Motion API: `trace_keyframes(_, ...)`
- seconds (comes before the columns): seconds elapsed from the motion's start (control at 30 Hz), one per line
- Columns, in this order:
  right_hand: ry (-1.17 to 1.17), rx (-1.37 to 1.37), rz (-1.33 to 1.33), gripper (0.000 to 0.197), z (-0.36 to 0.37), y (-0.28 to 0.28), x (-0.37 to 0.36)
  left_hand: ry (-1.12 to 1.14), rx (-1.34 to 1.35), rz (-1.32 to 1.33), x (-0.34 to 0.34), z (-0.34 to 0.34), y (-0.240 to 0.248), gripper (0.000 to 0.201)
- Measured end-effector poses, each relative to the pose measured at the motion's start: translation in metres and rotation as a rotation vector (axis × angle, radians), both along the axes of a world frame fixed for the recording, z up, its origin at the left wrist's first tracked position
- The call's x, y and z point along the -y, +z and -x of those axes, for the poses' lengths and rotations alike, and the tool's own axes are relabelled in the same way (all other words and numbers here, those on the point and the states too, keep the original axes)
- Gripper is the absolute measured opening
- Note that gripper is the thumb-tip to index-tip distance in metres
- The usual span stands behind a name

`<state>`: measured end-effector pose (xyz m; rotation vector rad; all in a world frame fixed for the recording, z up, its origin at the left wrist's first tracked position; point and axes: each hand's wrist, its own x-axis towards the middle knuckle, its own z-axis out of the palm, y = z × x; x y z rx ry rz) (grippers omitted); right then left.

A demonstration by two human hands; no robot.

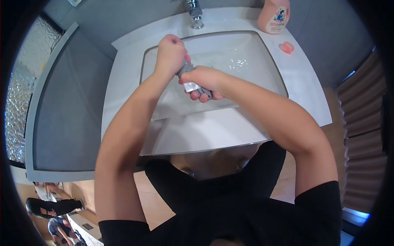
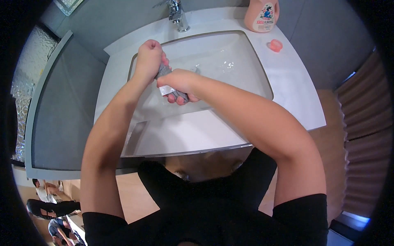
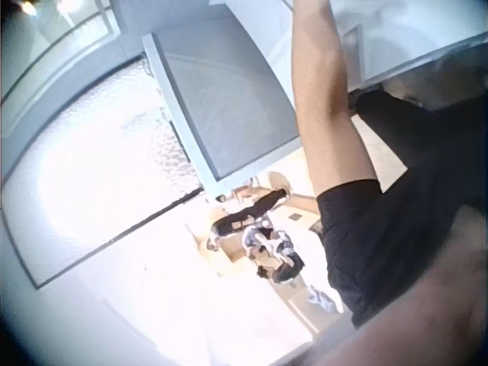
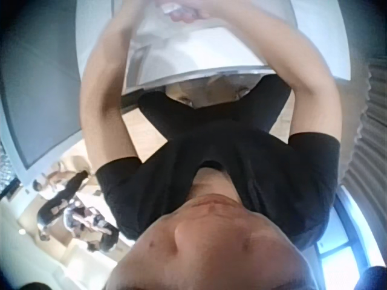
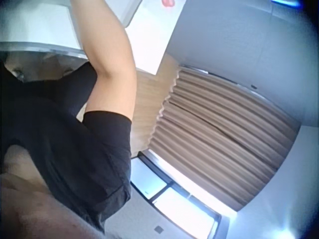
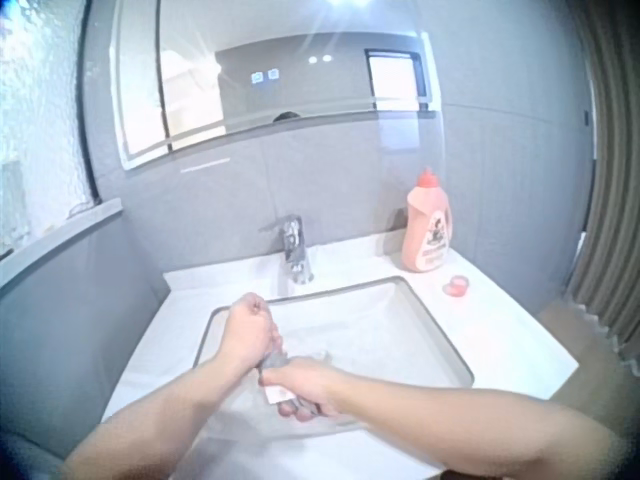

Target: The person hand-washes a grey cloth in a sink by submerging it in water, scrubbing it with their hands, wringing it out, and then rinsing it under a running faucet.

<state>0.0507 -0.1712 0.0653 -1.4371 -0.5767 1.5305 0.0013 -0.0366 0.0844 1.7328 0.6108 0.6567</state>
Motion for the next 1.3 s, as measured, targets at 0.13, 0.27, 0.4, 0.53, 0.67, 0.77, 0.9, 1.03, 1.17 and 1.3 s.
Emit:
trace_keyframes(0.13,-0.019,0.081,0.016,0.019,0.006,0.003,0.001,0.027,-0.195,-0.395,0.002,-0.003,-0.004,0.01)
trace_keyframes(0.27,-0.045,0.112,0.024,0.017,0.004,-0.005,-0.004,0.039,-0.23,-0.435,0.005,-0.008,-0.014,0.01)
trace_keyframes(0.4,-0.106,0.121,-0.01,0.018,0.008,-0.01,-0.001,0.06,-0.243,-0.48,0.008,-0.013,-0.015,0.011)
trace_keyframes(0.53,-0.212,0.156,-0.003,0.022,0.007,-0.019,-0.008,0.134,-0.247,-0.513,0.011,-0.024,-0.022,0.01)
trace_keyframes(0.67,-0.17,0.164,0.006,0.017,-0.005,-0.014,-0.004,0.223,-0.187,-0.474,0.007,-0.031,-0.024,0.012)
trace_keyframes(0.77,-0.035,0.093,-0.094,0.023,-0.024,-0.013,0.006,0.122,0.068,-0.254,0.014,-0.018,-0.006,0.01)
trace_keyframes(0.9,0.113,-0.042,-0.218,0.039,-0.023,0.01,0.02,-0.004,0.277,0.151,0.012,0.013,0.017,0.008)
trace_keyframes(1.03,0.357,-0.48,-0.45,0.083,-0.032,0.007,0.022,-0.348,0.582,0.477,0.005,0.027,0.025,0.012)
trace_keyframes(1.17,0.353,-0.442,-0.454,0.07,-0.012,0.019,0.032,-0.53,0.641,0.563,0.004,0.034,0.02,0.013)
trace_keyframes(1.3,0.148,-0.078,-0.293,0.025,0.013,0.025,0.026,-0.434,0.483,0.555,0.008,0.037,0.021,0.014)
